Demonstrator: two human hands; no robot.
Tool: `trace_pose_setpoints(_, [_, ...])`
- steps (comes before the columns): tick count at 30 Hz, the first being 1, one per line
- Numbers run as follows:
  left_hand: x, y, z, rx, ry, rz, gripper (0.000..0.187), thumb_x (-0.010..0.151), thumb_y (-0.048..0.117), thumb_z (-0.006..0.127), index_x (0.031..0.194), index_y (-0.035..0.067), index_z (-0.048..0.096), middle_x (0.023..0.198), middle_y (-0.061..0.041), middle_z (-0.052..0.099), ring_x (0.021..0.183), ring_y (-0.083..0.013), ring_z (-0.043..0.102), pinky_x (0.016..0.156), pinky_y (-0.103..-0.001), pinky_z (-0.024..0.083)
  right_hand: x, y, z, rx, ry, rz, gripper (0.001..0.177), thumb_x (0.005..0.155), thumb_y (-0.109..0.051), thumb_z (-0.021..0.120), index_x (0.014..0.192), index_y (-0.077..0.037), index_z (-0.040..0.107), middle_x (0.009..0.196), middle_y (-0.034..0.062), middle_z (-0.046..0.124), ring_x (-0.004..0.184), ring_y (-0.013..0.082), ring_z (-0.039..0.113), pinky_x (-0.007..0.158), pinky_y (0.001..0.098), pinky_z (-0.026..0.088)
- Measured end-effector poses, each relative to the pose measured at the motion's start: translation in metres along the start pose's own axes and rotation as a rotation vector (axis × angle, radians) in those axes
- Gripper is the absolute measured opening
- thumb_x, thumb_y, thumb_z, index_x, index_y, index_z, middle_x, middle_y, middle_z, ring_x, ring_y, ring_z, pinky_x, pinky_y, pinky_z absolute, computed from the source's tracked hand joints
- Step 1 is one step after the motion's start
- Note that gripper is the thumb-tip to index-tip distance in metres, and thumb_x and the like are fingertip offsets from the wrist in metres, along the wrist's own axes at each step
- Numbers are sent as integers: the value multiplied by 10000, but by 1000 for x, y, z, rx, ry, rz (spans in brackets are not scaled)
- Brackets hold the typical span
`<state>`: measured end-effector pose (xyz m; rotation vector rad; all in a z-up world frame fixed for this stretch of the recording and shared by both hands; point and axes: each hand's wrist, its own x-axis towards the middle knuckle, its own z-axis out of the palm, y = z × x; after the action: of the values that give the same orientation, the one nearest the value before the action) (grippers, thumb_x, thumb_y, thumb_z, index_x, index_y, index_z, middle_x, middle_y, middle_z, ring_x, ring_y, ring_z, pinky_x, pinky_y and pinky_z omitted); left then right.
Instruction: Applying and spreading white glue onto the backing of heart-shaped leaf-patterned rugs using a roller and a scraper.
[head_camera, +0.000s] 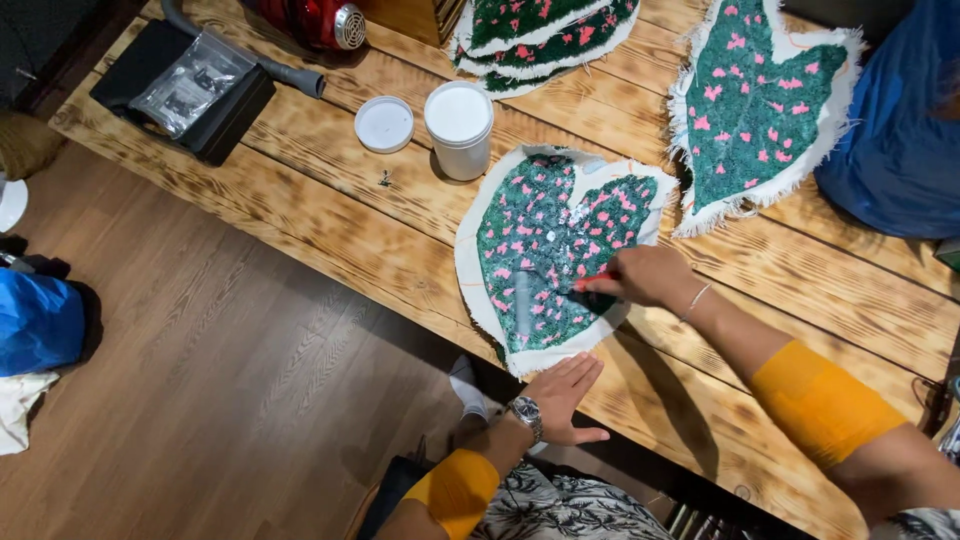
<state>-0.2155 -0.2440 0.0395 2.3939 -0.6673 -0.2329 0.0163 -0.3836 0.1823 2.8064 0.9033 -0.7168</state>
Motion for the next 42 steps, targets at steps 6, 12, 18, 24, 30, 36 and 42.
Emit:
trace_pose_setpoints(6, [1, 4, -2, 4, -53, -40, 1154, 841, 763, 576, 1620, -19, 239, 1675, -226, 273, 1561, -346, 229, 1257, -439, 170, -2, 61, -34, -14, -194, 173, 767, 655, -892, 542, 877, -231, 859, 902, 106, 802, 886, 304, 781, 804, 443, 596])
trace_pose_setpoints(12, [2, -6, 6, -6, -70, 1, 1185, 849, 795, 541, 1630, -32, 211, 1681, -239, 250, 1584, -354, 202, 1287, -422, 150, 2, 6, -4, 54, -48, 42, 725, 772, -873, 486, 1008, -278, 827, 971, 101, 782, 934, 339, 744, 815, 444, 583])
trace_pose_setpoints(18, [4, -4, 9, -9, -92, -18, 1191, 848, 801, 521, 1625, -44, 201, 1686, -246, 227, 1575, -359, 192, 1275, -424, 152, -9, 76, -21, 41, -145, 246, 750, 695, -869, 592, 1051, -244, 807, 1036, 76, 781, 988, 298, 739, 848, 449, 582])
trace_pose_setpoints(24, [8, -11, 12, -20, -103, 16, 1206, 833, 817, 518, 1612, -55, 227, 1680, -259, 250, 1577, -374, 215, 1278, -423, 188, -8, 38, -22, 105, -43, 246, 736, 792, -848, 515, 1011, -223, 837, 964, 123, 784, 928, 339, 742, 817, 462, 583])
trace_pose_setpoints(30, [12, -12, -12, -40, -226, 17, 1198, 833, 799, 535, 1599, -69, 226, 1669, -261, 250, 1565, -377, 213, 1257, -416, 197, -4, 82, -21, 56, -209, 323, 769, 744, -831, 572, 952, -145, 849, 923, 129, 825, 892, 298, 802, 811, 436, 617])
trace_pose_setpoints(36, [6, -16, -15, -44, -223, 61, 1163, 842, 757, 596, 1589, -77, 282, 1660, -267, 292, 1560, -386, 243, 1256, -420, 227, -10, 39, -22, 98, -98, 296, 781, 779, -867, 500, 969, -185, 829, 973, 113, 777, 950, 326, 731, 816, 457, 576])
trace_pose_setpoints(42, [7, -9, -8, -49, -167, 173, 1143, 851, 735, 614, 1579, -93, 313, 1642, -284, 352, 1553, -391, 318, 1265, -426, 272, -22, 27, -37, 22, -170, 373, 749, 777, -864, 525, 1001, -220, 835, 956, 101, 779, 958, 305, 759, 832, 438, 600])
